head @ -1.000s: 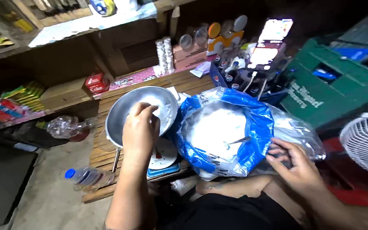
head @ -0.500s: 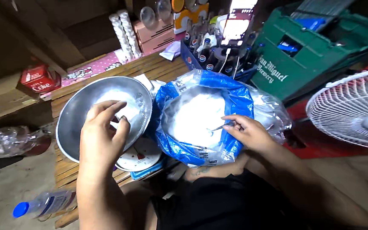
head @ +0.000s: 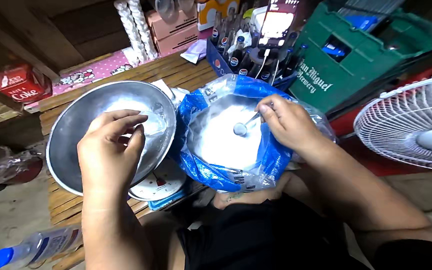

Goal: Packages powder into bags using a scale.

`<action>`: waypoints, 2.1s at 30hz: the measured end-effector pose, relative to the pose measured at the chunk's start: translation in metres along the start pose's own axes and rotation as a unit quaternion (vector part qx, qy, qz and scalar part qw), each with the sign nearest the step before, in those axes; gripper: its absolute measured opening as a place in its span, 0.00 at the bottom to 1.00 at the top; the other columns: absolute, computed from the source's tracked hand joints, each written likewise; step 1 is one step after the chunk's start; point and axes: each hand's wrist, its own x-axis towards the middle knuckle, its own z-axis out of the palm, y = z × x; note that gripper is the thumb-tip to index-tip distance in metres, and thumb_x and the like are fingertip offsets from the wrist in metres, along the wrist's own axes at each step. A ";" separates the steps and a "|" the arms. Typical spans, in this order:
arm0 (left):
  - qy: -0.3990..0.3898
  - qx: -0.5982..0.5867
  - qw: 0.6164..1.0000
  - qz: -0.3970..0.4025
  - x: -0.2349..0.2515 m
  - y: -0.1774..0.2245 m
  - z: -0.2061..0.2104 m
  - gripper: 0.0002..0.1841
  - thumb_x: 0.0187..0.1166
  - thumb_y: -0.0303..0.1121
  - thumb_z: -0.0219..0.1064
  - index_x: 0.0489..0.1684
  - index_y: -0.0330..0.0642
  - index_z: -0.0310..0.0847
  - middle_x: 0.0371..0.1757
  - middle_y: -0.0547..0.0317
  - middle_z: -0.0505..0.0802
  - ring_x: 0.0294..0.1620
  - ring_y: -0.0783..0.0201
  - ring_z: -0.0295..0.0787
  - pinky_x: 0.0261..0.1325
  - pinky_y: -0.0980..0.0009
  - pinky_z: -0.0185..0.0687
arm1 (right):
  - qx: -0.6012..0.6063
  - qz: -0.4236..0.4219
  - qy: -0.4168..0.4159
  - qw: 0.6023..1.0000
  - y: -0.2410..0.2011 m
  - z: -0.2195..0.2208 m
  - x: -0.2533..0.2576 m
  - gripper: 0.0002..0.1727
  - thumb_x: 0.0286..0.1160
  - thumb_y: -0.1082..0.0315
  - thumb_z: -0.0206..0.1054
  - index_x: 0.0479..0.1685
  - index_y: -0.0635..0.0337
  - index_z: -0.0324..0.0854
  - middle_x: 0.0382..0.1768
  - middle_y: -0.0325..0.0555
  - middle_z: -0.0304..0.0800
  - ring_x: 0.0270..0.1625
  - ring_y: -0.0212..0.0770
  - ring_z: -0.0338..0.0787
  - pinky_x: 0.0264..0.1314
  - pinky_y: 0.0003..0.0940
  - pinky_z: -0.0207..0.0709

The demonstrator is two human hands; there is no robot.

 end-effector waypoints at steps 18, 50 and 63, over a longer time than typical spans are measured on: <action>-0.019 0.014 1.000 -0.019 0.005 0.004 0.005 0.14 0.82 0.27 0.65 0.62 0.42 0.89 0.65 0.48 0.89 0.46 0.61 0.92 0.45 0.66 0.89 | 0.100 0.101 -0.004 0.990 0.005 0.056 -0.014 0.19 0.93 0.61 0.48 0.55 0.65 0.81 0.31 0.49 0.86 0.33 0.44 0.87 0.42 0.46 0.82; -0.013 -0.028 1.000 0.007 0.005 0.005 0.019 0.16 0.75 0.22 0.69 0.59 0.41 0.91 0.62 0.50 0.91 0.41 0.61 0.91 0.39 0.65 0.89 | 0.616 0.170 0.071 0.766 -0.069 -0.010 0.015 0.18 0.94 0.61 0.42 0.51 0.48 0.81 0.33 0.31 0.86 0.33 0.26 0.86 0.41 0.20 0.83; -0.022 -0.046 0.999 0.008 0.007 0.010 0.024 0.17 0.74 0.23 0.69 0.61 0.39 0.90 0.62 0.49 0.90 0.40 0.61 0.90 0.39 0.66 0.88 | 0.532 0.074 0.061 0.841 -0.088 -0.009 0.028 0.10 0.93 0.59 0.51 0.53 0.46 0.78 0.36 0.29 0.90 0.35 0.24 0.89 0.43 0.19 0.85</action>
